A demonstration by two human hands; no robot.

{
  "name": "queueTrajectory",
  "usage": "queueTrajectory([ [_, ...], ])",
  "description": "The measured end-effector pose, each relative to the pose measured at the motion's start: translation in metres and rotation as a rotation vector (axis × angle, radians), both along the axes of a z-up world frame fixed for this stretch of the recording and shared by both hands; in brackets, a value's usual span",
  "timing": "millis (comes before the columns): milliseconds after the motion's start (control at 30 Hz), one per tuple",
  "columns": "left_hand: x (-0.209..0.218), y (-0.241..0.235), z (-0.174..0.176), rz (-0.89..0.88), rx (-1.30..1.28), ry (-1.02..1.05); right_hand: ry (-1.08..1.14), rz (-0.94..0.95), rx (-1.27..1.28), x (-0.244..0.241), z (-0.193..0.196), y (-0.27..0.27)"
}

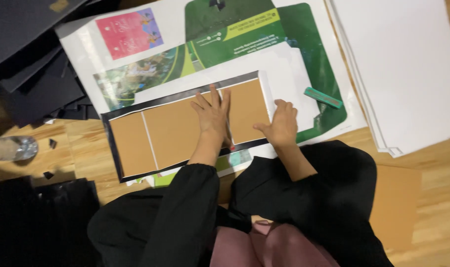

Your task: Assembling book covers by aligning cardboard inserts onto printed sheets, pressing edges with a tool, and folding.

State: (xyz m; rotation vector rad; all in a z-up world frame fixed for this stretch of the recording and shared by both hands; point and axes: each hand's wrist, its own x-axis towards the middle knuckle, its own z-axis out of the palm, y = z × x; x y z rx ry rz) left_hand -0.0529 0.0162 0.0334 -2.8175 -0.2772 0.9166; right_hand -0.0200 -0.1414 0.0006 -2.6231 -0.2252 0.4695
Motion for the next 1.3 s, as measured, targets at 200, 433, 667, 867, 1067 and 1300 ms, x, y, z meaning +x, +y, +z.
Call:
queueTrajectory([
  [200, 0.002, 0.002, -0.002, -0.012, -0.001, 0.005, 0.104, -0.103, 0.003, 0.005, -0.008, 0.006],
  [433, 0.004, 0.003, -0.026, -0.043, -0.009, -0.06, 0.157, -0.215, 0.033, 0.002, 0.009, 0.019],
  [667, 0.012, -0.012, -0.019, -0.054, 0.054, -0.034, 0.158, -0.182, -0.022, 0.008, 0.012, 0.022],
  [867, 0.009, -0.019, 0.007, -0.039, 0.058, -0.022, 0.128, -0.196, -0.046, 0.017, -0.005, 0.025],
  [1067, 0.008, -0.023, 0.02, -0.048, 0.072, -0.008, 0.21, -0.232, 0.072, 0.016, 0.017, 0.024],
  [1300, 0.013, -0.026, 0.01, -0.101, 0.118, 0.028, 0.182, -0.08, 0.089, 0.021, 0.025, 0.012],
])
